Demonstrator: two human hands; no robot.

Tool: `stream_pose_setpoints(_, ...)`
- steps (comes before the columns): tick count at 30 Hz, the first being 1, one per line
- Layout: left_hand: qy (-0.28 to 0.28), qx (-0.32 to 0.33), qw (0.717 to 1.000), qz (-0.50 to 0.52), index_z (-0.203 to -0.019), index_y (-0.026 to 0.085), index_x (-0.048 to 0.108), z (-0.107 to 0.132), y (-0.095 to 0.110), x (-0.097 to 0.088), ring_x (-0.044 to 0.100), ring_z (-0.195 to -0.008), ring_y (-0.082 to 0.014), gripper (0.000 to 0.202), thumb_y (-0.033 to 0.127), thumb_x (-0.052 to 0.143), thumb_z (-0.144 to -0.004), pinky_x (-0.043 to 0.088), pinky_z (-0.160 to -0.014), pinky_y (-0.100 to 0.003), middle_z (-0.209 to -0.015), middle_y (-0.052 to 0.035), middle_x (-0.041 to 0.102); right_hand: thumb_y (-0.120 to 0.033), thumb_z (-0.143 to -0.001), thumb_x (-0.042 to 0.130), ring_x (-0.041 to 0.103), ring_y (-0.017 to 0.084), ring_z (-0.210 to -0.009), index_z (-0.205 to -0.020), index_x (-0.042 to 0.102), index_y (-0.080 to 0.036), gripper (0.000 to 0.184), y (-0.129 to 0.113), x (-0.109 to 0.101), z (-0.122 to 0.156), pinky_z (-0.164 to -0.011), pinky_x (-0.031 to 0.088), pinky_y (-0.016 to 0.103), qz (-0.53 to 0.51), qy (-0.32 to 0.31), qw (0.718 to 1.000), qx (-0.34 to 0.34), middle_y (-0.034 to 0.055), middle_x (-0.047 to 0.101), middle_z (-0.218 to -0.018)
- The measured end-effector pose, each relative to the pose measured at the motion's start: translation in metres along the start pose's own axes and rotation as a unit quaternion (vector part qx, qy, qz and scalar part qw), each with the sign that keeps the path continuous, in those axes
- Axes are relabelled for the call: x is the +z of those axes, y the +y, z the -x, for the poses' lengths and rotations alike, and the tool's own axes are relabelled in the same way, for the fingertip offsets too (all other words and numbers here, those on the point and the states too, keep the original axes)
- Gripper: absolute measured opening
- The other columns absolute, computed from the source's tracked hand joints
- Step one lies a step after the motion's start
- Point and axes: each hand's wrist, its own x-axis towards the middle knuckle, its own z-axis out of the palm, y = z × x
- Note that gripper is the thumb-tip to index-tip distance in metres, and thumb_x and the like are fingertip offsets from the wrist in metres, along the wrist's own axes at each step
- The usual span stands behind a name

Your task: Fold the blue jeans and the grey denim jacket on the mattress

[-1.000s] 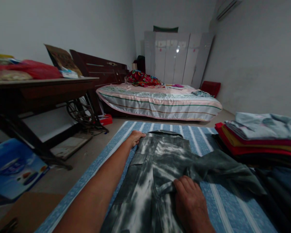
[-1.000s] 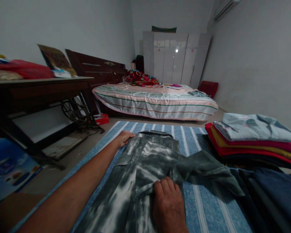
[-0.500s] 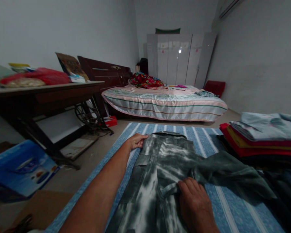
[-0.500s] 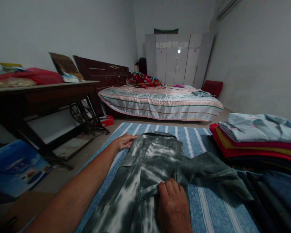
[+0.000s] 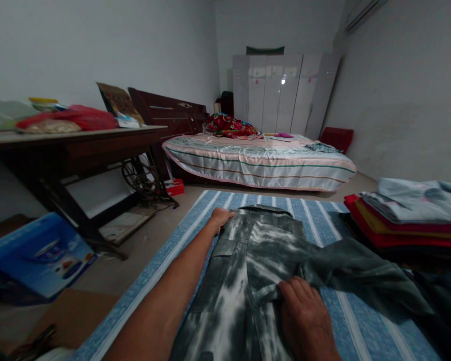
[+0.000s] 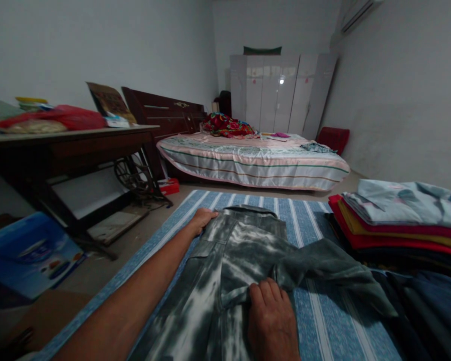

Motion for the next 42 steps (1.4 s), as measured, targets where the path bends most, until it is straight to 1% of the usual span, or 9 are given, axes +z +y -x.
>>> stream_pose_setpoints(5,0.045,0.059,0.987,-0.142,-0.064,0.016,0.06,0.002,0.003,0.003,0.064,-0.081,-0.0202,0.02,0.027,0.059,-0.08,0.044,-0.062,-0.023,-0.072,-0.0058,0.066,0.001,-0.076,0.039,0.051,0.022,-0.088,-0.087,0.055,-0.021,0.029,0.002,0.002,0.001,-0.075,0.034,0.033,-0.007,0.007,1.0,-0.003,0.0052,0.058,-0.085)
stream_pose_setpoints(9,0.059,0.109,0.962,-0.244,-0.093,0.017,0.067,0.011,0.004,0.007,0.063,-0.099,-0.0239,0.022,0.03,0.05,-0.086,0.045,-0.08,-0.029,-0.098,-0.0104,0.07,0.0,-0.076,0.04,0.051,0.022,-0.088,-0.086,0.055,-0.021,0.028,0.001,0.002,0.001,-0.075,0.033,0.033,-0.011,-0.002,1.0,0.005,0.0049,0.058,-0.083)
stream_pose_setpoints(13,0.055,0.131,0.936,-0.322,-0.111,0.016,0.061,0.019,0.005,0.009,0.063,-0.101,-0.0275,0.031,0.03,0.043,-0.09,0.046,-0.083,-0.035,-0.105,-0.015,0.069,0.001,-0.074,0.042,0.051,0.021,-0.086,-0.085,0.055,-0.022,0.028,0.0,0.001,0.0,-0.074,0.033,0.032,-0.01,-0.003,1.0,0.011,0.0046,0.059,-0.083)
stream_pose_setpoints(23,0.061,0.118,0.898,-0.419,-0.106,0.011,0.062,0.031,0.026,0.001,0.064,-0.099,-0.0301,0.031,0.029,0.041,-0.091,0.048,-0.079,-0.037,-0.102,-0.0181,0.068,0.002,-0.073,0.044,0.049,0.021,-0.082,-0.083,0.055,-0.022,0.028,-0.002,0.0,-0.002,-0.072,0.031,0.032,-0.021,-0.003,1.0,0.017,0.003,0.057,-0.079)
stream_pose_setpoints(27,0.066,0.149,0.889,-0.427,-0.111,0.014,0.058,0.05,0.035,-0.007,0.056,-0.114,-0.0284,0.03,0.024,0.039,-0.09,0.045,-0.088,-0.037,-0.118,-0.0168,0.06,0.001,-0.075,0.043,0.049,0.021,-0.083,-0.079,0.054,-0.022,0.026,-0.003,0.0,-0.002,-0.072,0.03,0.033,-0.037,-0.002,0.999,0.024,0.0034,0.057,-0.079)
stream_pose_setpoints(30,0.015,0.192,0.885,-0.423,-0.113,0.017,0.058,0.068,0.034,-0.002,0.052,-0.119,-0.0224,0.031,0.023,0.037,-0.092,0.04,-0.097,-0.032,-0.128,-0.0116,0.056,0.002,-0.074,0.042,0.048,0.021,-0.083,-0.079,0.054,-0.022,0.027,-0.003,0.0,-0.001,-0.072,0.03,0.033,-0.042,-0.003,0.999,0.025,0.0034,0.056,-0.078)
stream_pose_setpoints(33,-0.043,0.206,0.885,-0.415,-0.123,0.016,0.053,0.082,0.026,0.012,0.043,-0.129,-0.0225,0.039,0.034,0.035,-0.093,0.033,-0.105,-0.033,-0.143,-0.0123,0.044,0.001,-0.074,0.043,0.048,0.021,-0.083,-0.08,0.054,-0.022,0.027,-0.003,0.001,0.0,-0.072,0.03,0.032,-0.043,-0.003,0.999,0.021,0.0033,0.057,-0.079)
stream_pose_setpoints(38,-0.098,0.177,0.893,-0.402,-0.144,0.009,0.028,0.085,0.016,0.026,0.016,-0.142,-0.0286,0.069,0.055,0.023,-0.092,0.02,-0.111,-0.045,-0.155,-0.017,0.018,0.0,-0.074,0.043,0.049,0.021,-0.083,-0.082,0.055,-0.022,0.027,-0.002,0.001,-0.001,-0.072,0.03,0.032,-0.026,-0.004,1.0,0.016,0.0033,0.057,-0.08)
stream_pose_setpoints(42,-0.12,0.17,0.893,-0.398,-0.147,0.01,0.021,0.081,0.014,0.026,0.011,-0.143,-0.028,0.074,0.059,0.017,-0.091,0.017,-0.112,-0.046,-0.157,-0.0147,0.01,-0.001,-0.075,0.045,0.049,0.021,-0.083,-0.083,0.055,-0.022,0.025,-0.002,0.001,-0.002,-0.072,0.03,0.032,-0.016,-0.008,1.0,0.014,0.003,0.057,-0.08)
